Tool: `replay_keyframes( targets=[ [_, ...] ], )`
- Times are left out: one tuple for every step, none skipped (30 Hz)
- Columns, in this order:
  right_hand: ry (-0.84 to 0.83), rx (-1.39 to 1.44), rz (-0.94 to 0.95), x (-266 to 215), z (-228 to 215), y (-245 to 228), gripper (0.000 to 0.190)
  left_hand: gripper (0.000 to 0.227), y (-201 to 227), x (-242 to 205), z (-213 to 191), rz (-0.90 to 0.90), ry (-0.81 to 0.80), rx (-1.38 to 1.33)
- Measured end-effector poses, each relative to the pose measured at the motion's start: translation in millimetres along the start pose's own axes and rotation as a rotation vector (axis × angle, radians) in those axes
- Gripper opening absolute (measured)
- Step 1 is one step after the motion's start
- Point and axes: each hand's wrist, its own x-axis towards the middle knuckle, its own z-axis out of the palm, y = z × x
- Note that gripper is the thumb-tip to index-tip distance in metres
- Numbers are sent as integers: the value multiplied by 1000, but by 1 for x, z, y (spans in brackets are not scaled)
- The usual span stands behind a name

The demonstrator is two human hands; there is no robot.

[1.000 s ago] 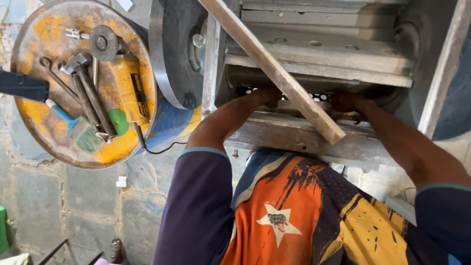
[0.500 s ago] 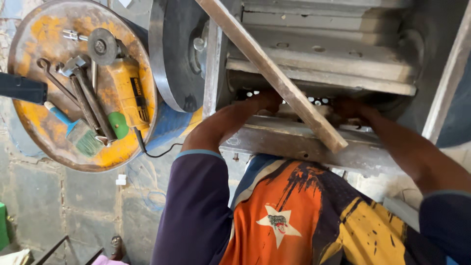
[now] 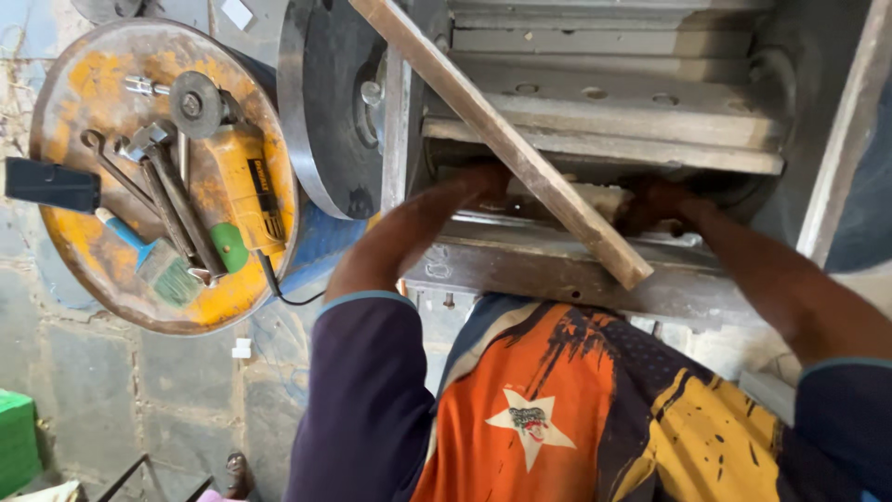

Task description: The person uses a wrench to loosen bolts on a metal machine, then uses a hammer to tap the bolts. They remove a perforated metal plate from the machine and wipe it with a cloth.

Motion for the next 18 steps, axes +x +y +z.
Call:
replay_keyframes(
  targets=[
    [4, 8, 10, -9, -3, -5, 34, 53, 0, 3, 4, -2, 25, 3],
    [14, 5, 13, -15, -9, -9, 34, 53, -1, 4, 6, -12, 54, 1],
    [27, 7, 18, -22, -16, -12, 35, 53, -1, 5, 8, -21, 81, 5],
    [47, 8, 18, -24, -22, -17, 35, 53, -5, 2, 7, -34, 111, 10],
    [72, 4, 19, -26, -30, -20, 36, 53, -8, -1, 5, -42, 140, 14],
    [84, 9, 31, -35, -27, -25, 37, 53, -5, -5, 10, -44, 159, 16],
    [99, 15, 43, -42, -26, -29, 37, 53, -2, -10, 13, -38, 181, 22],
    [120, 14, 51, -50, -26, -31, 38, 53, 0, -15, 13, -31, 205, 24],
    [143, 9, 57, -58, -26, -33, 39, 54, 2, -21, 10, -16, 234, 37],
    [174, 4, 67, -66, -30, -34, 39, 56, 4, -26, 3, -31, 234, 64],
    [203, -9, 64, -76, -35, -35, 35, 58, 8, -33, -4, -47, 234, 92],
    [261, -41, 22, -85, -42, -37, 33, 60, 13, -42, -12, -65, 237, 117],
    [319, -74, -19, -96, -50, -41, 30, 57, 19, -49, -21, -109, 238, 85],
    [373, -106, -68, -106, -57, -48, 27, 56, 24, -59, -28, -158, 236, 49],
    [426, -112, -64, -116, -67, -55, 24, 57, 28, -68, -34, -208, 234, 13],
    [478, -117, -61, -126, -77, -64, 20, 56, 34, -76, -39, -199, 255, -19],
    [531, -121, -58, -138, -87, -74, 17, 55, 39, -82, -43, -190, 276, -51],
    [535, -128, -71, -150, -100, -83, 17, 55, 43, -86, -47, -182, 301, -84]
  ],
)
